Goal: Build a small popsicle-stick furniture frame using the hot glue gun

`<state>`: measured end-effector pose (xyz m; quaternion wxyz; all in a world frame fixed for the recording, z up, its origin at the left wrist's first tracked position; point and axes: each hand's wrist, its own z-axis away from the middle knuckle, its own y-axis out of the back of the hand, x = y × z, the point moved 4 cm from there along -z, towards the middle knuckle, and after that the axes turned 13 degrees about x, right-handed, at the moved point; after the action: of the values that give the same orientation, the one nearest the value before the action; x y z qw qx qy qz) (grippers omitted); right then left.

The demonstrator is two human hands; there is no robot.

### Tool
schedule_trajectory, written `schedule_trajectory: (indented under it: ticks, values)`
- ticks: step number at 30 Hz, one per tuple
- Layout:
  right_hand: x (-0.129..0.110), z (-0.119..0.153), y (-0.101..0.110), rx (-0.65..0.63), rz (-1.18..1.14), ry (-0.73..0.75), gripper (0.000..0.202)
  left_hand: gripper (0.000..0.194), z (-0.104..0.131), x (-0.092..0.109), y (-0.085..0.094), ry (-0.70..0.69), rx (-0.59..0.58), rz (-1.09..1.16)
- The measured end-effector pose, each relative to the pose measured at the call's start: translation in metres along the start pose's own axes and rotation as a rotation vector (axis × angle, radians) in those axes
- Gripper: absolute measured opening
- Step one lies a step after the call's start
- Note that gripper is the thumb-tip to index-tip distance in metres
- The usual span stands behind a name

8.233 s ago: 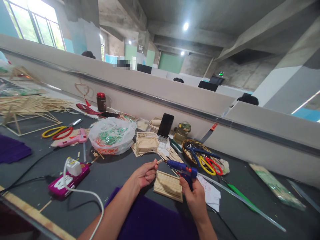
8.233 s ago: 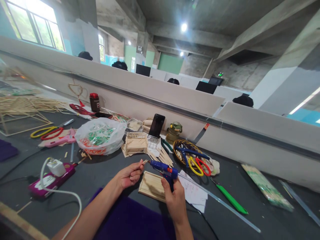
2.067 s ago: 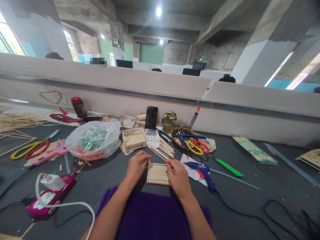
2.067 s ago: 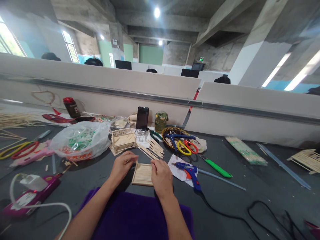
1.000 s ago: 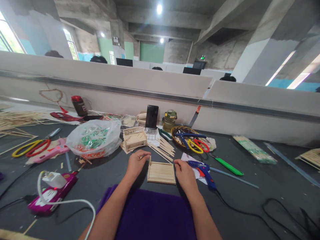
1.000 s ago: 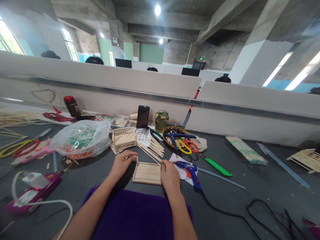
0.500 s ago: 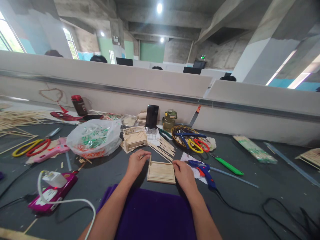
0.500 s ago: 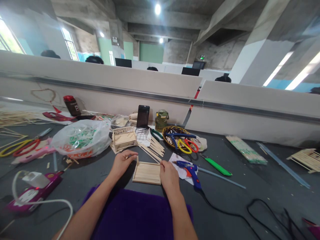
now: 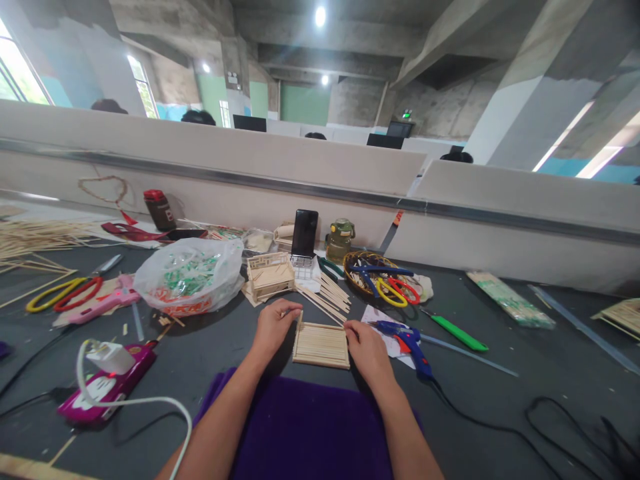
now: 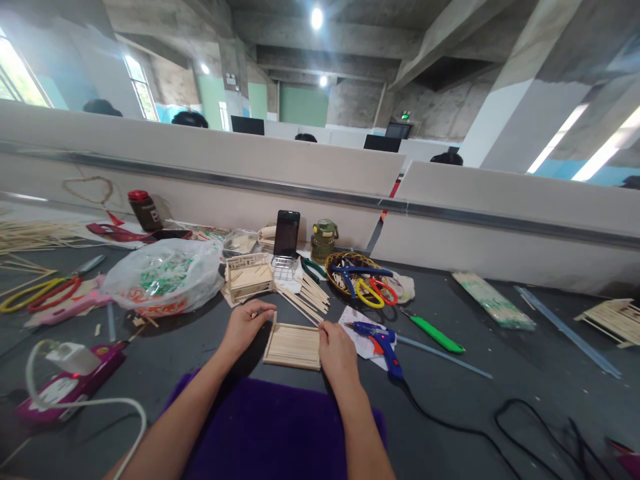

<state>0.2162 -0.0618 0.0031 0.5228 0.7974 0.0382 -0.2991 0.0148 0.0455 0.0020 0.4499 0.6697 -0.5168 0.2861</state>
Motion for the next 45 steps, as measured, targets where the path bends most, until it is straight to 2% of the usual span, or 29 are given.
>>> schedule_trajectory:
  ticks: [22, 45]
  values:
    - [0.0011, 0.0008, -0.0020, -0.003, -0.074, 0.005, 0.031, 0.014, -0.0012, -0.0026, 0.0023, 0.029, 0.021, -0.012]
    - [-0.0003, 0.0013, -0.0020, 0.004, -0.035, 0.024, 0.030, 0.007, -0.0032, -0.0010, 0.0004, 0.021, 0.056, -0.015]
